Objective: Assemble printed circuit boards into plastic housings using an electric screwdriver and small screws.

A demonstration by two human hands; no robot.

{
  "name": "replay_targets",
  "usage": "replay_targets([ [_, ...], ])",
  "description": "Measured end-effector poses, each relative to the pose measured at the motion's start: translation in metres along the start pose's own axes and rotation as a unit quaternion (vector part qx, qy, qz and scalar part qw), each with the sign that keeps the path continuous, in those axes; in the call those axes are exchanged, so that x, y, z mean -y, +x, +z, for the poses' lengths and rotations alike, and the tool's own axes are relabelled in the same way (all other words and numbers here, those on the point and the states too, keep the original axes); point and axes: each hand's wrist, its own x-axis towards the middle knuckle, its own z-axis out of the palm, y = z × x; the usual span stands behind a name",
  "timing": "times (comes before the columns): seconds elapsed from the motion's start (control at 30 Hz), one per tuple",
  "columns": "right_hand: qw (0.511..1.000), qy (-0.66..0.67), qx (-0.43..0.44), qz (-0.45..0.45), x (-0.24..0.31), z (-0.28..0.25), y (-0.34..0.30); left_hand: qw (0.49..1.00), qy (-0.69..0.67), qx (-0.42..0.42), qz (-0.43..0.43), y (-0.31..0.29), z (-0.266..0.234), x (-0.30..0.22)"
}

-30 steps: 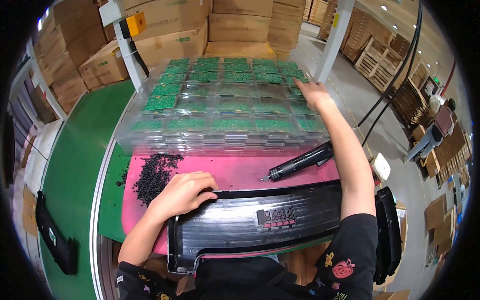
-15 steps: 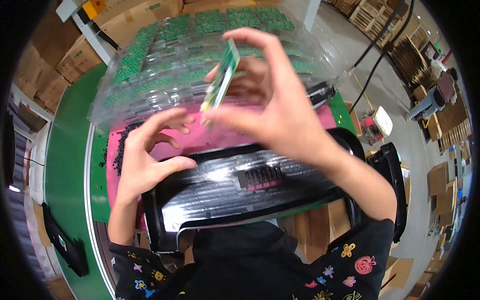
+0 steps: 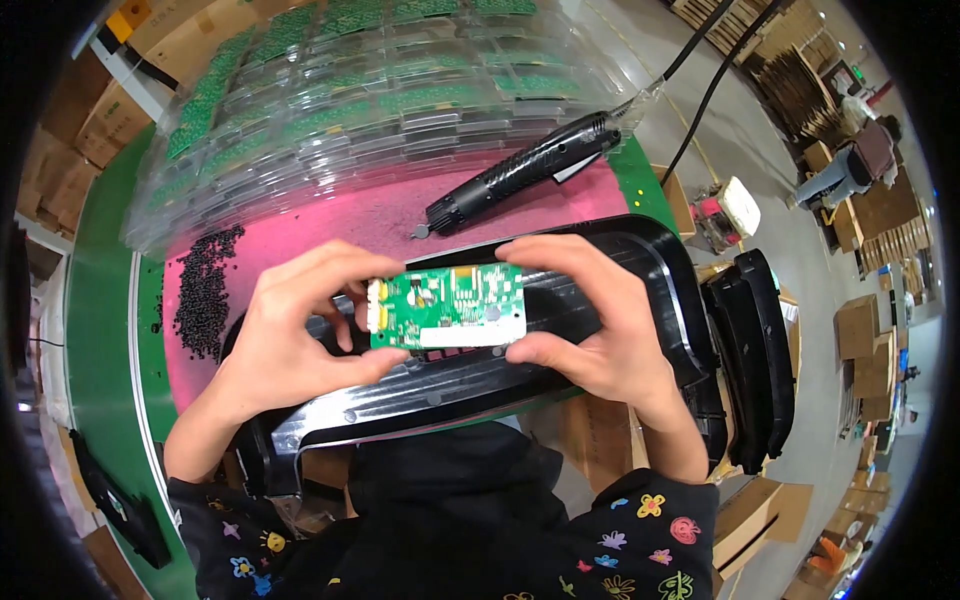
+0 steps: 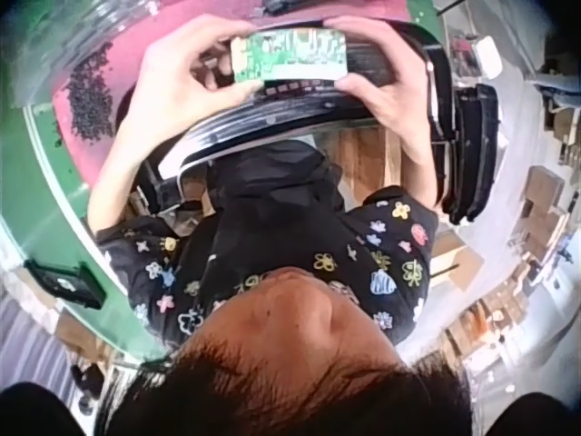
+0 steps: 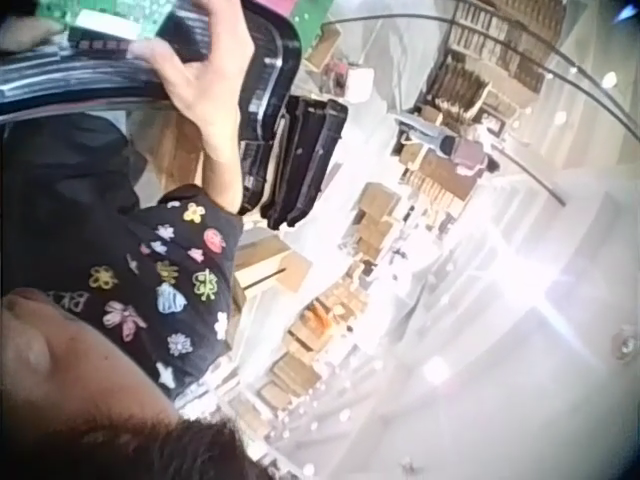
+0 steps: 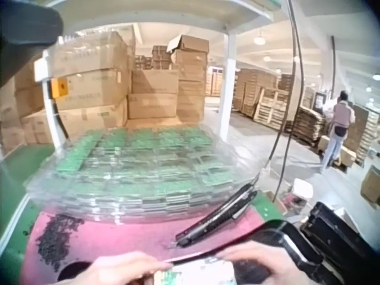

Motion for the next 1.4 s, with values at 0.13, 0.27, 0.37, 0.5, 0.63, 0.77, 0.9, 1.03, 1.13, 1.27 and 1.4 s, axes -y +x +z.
replay_targets([
  [0.13, 0.995, -0.047, 0.085, 0.025, -0.014, -0.002, -0.008, 0.995, 0.073, 0.062, -0.001, -0.006, 0.019, 0.016],
  [0.27, 0.992, -0.049, 0.107, 0.043, -0.030, 0.004, -0.011, 0.986, 0.129, 0.101, -0.016, -0.006, 0.028, 0.020],
  [0.37, 0.991, -0.064, 0.111, 0.039, -0.031, 0.005, -0.011, 0.985, 0.141, 0.096, -0.008, -0.005, 0.035, 0.024],
  [0.5, 0.990, -0.063, 0.122, 0.025, -0.035, 0.006, -0.013, 0.982, 0.157, 0.105, -0.017, -0.002, 0.036, 0.019],
  [0.63, 0.989, -0.078, 0.127, 0.016, -0.035, 0.007, -0.012, 0.979, 0.167, 0.100, -0.054, -0.002, 0.037, 0.020],
  [0.77, 0.988, -0.085, 0.130, 0.019, -0.034, 0.007, -0.013, 0.977, 0.168, 0.111, -0.068, -0.003, 0.036, 0.018],
  [0.9, 0.987, -0.087, 0.131, 0.021, -0.034, 0.008, -0.013, 0.979, 0.167, 0.102, -0.058, -0.004, 0.037, 0.020],
  [1.03, 0.987, -0.091, 0.131, 0.021, -0.034, 0.008, -0.013, 0.979, 0.163, 0.103, -0.057, -0.003, 0.036, 0.020],
  [1.13, 0.987, -0.090, 0.132, 0.026, -0.033, 0.008, -0.011, 0.979, 0.163, 0.108, -0.052, -0.003, 0.034, 0.020],
  [1.27, 0.984, -0.103, 0.143, 0.033, -0.031, 0.010, -0.008, 0.977, 0.171, 0.122, -0.031, -0.006, 0.031, 0.022],
  [1.4, 0.990, -0.079, 0.089, 0.073, -0.021, 0.005, -0.010, 0.986, 0.157, 0.061, -0.014, -0.009, 0.006, 0.002],
])
